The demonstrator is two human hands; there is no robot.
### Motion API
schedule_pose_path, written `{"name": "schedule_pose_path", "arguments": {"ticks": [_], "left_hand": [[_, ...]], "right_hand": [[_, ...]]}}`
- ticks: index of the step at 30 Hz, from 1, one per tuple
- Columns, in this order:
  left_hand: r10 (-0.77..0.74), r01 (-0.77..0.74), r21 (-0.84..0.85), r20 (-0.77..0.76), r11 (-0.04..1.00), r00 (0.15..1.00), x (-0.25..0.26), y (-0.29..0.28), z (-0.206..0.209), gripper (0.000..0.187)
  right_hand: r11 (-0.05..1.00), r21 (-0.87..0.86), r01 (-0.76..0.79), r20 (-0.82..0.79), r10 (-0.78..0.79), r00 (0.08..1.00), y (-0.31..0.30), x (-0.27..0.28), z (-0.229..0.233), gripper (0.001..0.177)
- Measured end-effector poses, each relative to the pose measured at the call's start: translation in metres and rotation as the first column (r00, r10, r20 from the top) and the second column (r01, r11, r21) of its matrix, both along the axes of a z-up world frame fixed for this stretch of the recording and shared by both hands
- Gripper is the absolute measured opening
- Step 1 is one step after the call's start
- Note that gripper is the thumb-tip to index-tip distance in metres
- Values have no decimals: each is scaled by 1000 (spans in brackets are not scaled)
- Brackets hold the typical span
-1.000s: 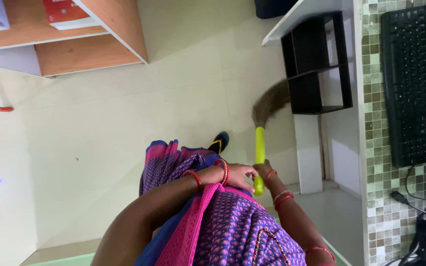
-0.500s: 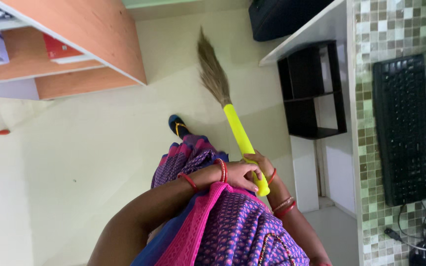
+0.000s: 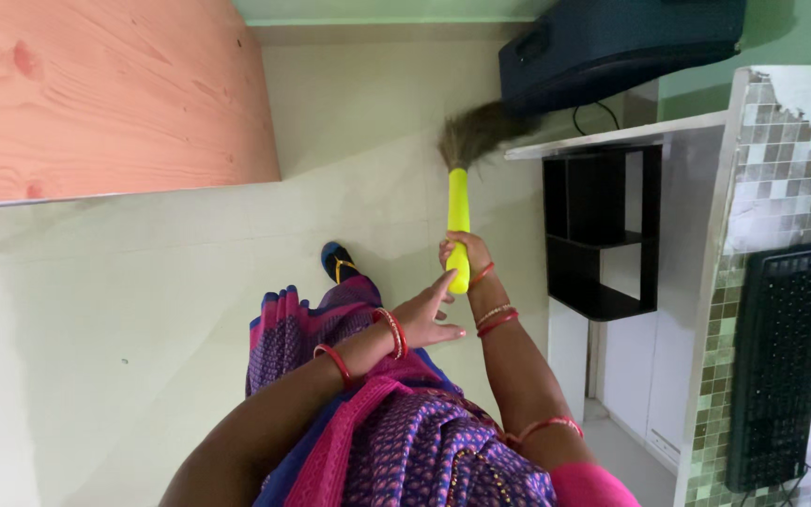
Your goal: The person sweeps the floor using a broom, moving around furniture and objects including a suitcase and shelving units.
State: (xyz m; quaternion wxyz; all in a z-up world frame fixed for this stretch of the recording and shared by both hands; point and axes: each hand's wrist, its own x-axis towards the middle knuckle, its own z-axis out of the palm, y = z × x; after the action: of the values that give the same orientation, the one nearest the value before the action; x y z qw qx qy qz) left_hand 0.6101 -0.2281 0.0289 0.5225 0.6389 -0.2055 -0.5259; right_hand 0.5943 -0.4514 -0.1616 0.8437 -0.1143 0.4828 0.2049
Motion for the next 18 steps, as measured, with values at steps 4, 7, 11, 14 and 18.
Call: {"name": "schedule_pose_path", "arguments": {"ticks": [4,7,11,14,18], "left_hand": [[159,-152,-77,99,985,982,23,4,-20,119],[69,-54,149,-97,987,993,28,13,-26,120],[7,10,126,-133,992,991,10,23,-35,118],[-27,42,83,-166,996,986,-4,20,-48,111],[-12,9,-50,-72,999,997,-2,3,-66,74]], "right_hand": [[958,-217,-187,-17,188,982,14,47,5,17],[866,-335,-370,-58,373,926,32,56,17,15],[612,-518,-598,-152,622,768,49,34,29,21],[406,-616,-676,-232,726,647,53,11,37,59],[44,-689,-723,-254,920,298,35,13,30,71]]}}
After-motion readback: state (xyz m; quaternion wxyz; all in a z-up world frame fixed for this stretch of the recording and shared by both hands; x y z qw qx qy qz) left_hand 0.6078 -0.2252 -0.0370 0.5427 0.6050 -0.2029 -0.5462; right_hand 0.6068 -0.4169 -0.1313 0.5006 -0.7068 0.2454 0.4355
